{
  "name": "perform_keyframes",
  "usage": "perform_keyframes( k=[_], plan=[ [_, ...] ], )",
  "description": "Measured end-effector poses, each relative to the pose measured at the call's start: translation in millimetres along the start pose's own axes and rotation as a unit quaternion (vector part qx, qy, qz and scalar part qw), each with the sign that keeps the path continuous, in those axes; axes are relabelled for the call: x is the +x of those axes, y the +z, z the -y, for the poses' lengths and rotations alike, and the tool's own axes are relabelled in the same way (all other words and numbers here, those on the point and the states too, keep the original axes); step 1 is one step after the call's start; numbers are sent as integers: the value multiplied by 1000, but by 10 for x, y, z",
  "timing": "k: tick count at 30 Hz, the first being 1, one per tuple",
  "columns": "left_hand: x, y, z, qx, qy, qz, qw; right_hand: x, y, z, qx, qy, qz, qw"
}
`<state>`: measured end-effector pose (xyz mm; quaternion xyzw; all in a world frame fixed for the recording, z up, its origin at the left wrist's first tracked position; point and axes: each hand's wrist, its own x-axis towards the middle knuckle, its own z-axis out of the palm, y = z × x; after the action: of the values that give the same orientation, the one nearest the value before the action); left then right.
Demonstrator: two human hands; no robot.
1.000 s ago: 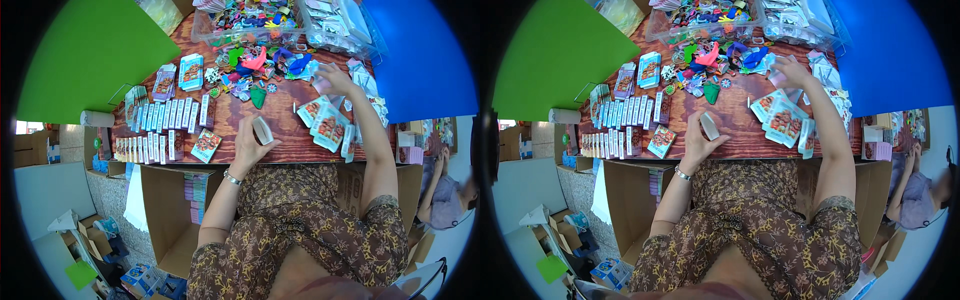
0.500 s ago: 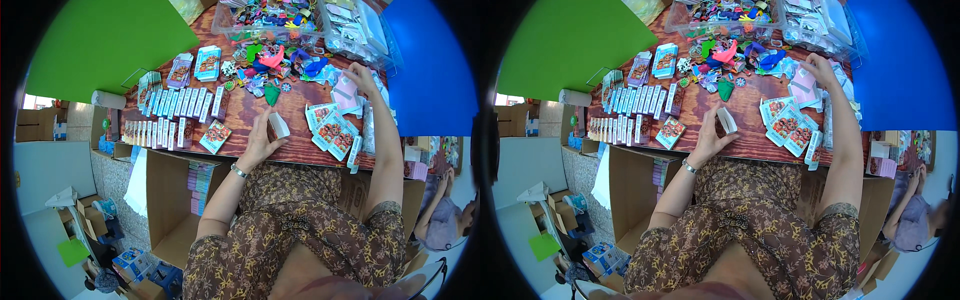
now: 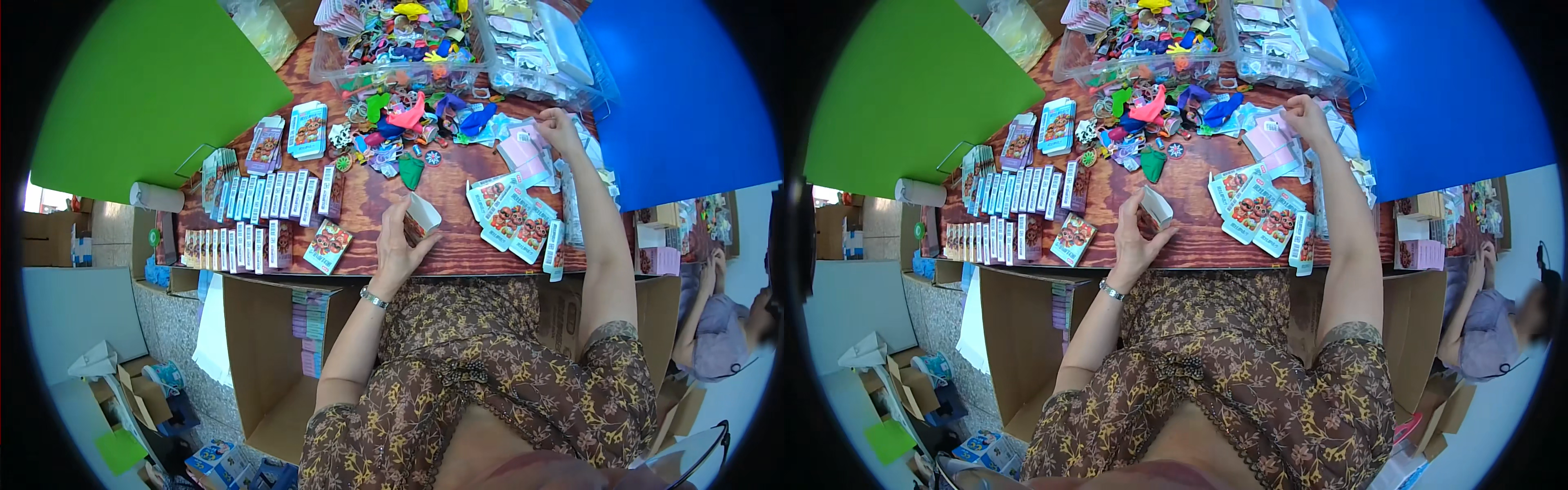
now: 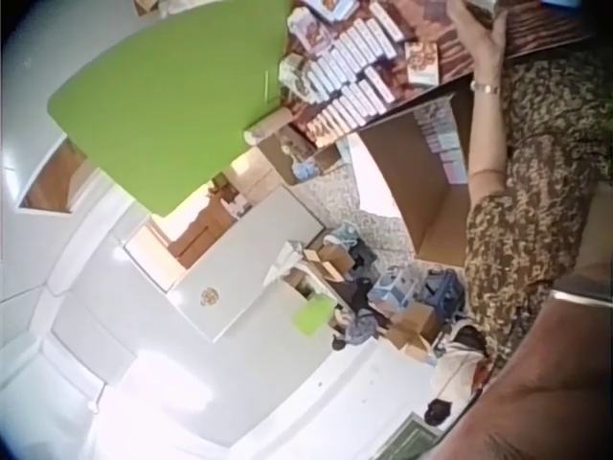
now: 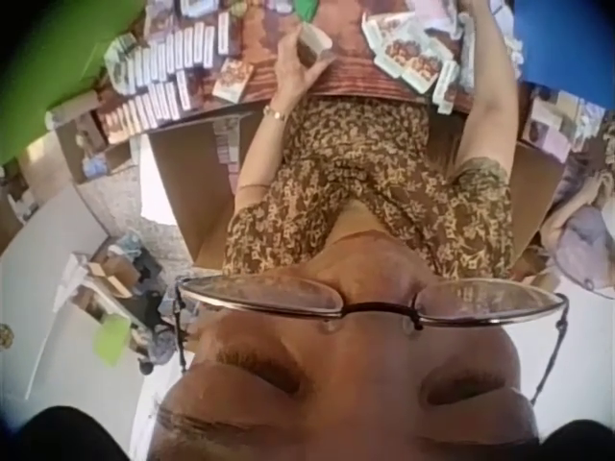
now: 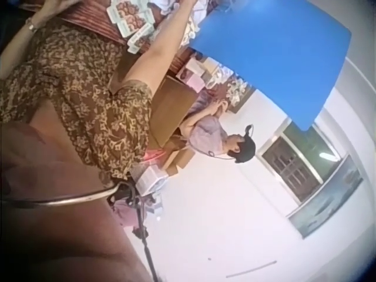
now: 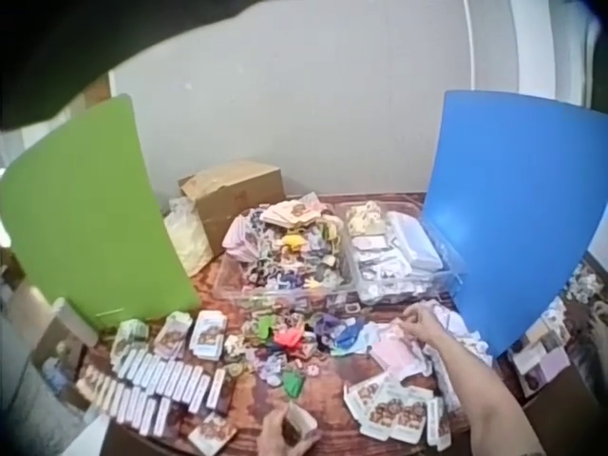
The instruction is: Packaging small colorful toys and instruction papers into small white boxes at a workbench.
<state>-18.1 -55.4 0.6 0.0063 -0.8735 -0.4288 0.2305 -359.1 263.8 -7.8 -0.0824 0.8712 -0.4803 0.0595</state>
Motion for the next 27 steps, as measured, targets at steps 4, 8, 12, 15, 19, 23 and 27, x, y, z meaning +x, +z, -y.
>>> perform_keyframes(
  k=[4, 8, 12, 15, 19, 23, 27],
  plan=[
    [-26, 10, 34, 5, 19, -4, 1000, -77, 89, 100, -111, 7, 76, 991],
    [-38, 19, 34, 21, 18, -9, 1000, -186, 208, 221, -390, -166, 135, 895],
    [-5, 10, 8, 13, -2, 3, 1000, -128, 200, 205, -379, -136, 123, 907],
    [-14, 19, 4, 17, 11, -9, 1000, -56, 166, 157, -334, -142, 103, 926],
    [-5, 37, 14, 11, 18, -3, 1000, -95, 135, 126, -104, -131, 53, 984],
    [16, 67, -14, 15, 10, -17, 1000, -181, 77, 225, -153, -111, 18, 982],
    [18, 78, -16, 34, 2, -36, 999, -356, 41, 412, -154, -132, 30, 979]
  ],
)
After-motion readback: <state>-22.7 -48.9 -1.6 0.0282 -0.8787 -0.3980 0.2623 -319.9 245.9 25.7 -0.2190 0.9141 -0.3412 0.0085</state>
